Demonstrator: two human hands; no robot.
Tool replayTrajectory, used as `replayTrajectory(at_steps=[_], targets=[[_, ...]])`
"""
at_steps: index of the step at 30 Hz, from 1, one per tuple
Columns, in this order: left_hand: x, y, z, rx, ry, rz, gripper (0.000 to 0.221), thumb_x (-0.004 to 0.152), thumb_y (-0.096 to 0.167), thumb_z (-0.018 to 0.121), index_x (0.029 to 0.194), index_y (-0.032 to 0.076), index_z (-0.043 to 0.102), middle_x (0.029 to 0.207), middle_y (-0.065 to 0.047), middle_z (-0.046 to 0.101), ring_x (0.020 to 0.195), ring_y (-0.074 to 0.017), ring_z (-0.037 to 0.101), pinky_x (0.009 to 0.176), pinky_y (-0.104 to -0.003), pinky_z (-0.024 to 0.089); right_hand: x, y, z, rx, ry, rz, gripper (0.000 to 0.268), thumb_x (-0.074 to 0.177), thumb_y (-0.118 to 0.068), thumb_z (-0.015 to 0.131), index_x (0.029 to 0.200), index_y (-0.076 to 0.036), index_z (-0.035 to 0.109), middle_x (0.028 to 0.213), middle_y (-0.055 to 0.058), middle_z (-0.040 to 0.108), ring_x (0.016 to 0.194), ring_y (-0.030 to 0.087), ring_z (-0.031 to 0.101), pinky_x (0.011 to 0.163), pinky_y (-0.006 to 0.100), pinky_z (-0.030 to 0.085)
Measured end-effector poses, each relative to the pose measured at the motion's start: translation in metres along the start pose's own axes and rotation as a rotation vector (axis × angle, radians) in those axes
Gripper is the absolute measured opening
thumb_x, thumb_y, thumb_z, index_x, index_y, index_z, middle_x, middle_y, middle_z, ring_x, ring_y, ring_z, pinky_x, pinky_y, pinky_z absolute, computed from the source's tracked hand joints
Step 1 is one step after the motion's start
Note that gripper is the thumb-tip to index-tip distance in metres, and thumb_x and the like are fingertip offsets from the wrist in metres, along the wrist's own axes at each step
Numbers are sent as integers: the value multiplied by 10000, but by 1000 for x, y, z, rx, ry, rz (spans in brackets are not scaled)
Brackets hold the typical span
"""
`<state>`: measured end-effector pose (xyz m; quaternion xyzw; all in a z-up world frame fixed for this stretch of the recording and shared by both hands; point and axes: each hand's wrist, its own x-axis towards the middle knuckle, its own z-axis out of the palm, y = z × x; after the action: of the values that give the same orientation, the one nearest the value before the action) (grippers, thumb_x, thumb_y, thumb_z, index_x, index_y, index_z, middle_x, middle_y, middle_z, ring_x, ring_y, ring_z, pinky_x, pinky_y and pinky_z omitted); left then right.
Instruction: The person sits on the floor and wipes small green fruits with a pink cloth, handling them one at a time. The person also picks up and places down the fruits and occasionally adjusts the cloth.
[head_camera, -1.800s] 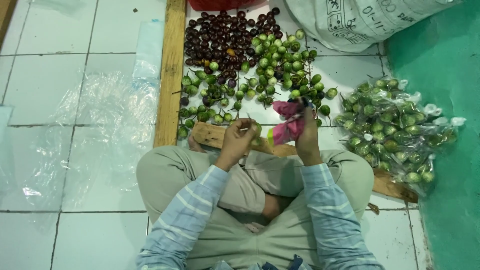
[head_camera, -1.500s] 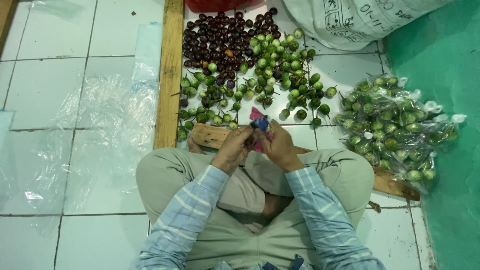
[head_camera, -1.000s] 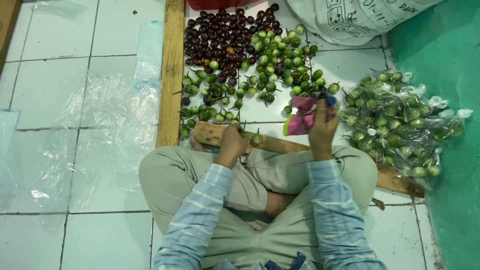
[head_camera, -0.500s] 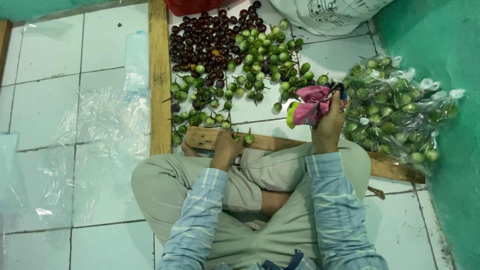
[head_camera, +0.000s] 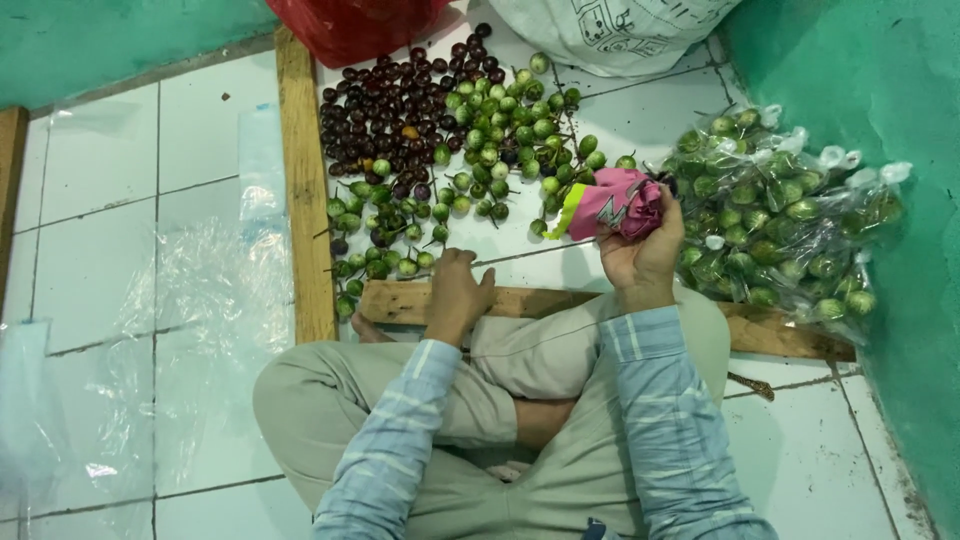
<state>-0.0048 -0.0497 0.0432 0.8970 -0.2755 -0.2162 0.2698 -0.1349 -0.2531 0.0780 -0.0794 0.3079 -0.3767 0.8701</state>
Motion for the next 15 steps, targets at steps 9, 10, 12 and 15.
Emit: replayTrajectory(at_steps=[9,10,12,15], targets=[[80,3,74,89,-93,246,414,918,127,674,1233,-138,634,1168,-318,626,1141,-459,628,918,-502,559,26,-2,-14,21,7,-1,180,829,-313,694,899,-149,676,846,81,728,748,266,693,602,355,585],[82,9,77,88,-97,248,414,918,127,674,1233,-138,634,1168,-318,626,1141,-459,628,918,-502,559,27,-2,-13,21,11,-5,180,829,-313,694,899,-149,676,846,81,728,748,266,693,602,355,585],[86,22,86,62,-31,238,392,965,155,626,1231,-133,637,1144,-305,623,1118,-457,636,903,-491,567,29,-4,-13,2,1,10,206,831,-336,683,922,-151,669,863,77,726,760,268,685,581,339,551],[96,24,113,179,76,409,380,873,145,716,1183,-65,652,1139,-226,603,1070,-412,613,868,-474,532,24,-5,-7,81,-18,-20,177,858,-285,676,947,-132,682,885,96,730,807,304,717,671,427,623]])
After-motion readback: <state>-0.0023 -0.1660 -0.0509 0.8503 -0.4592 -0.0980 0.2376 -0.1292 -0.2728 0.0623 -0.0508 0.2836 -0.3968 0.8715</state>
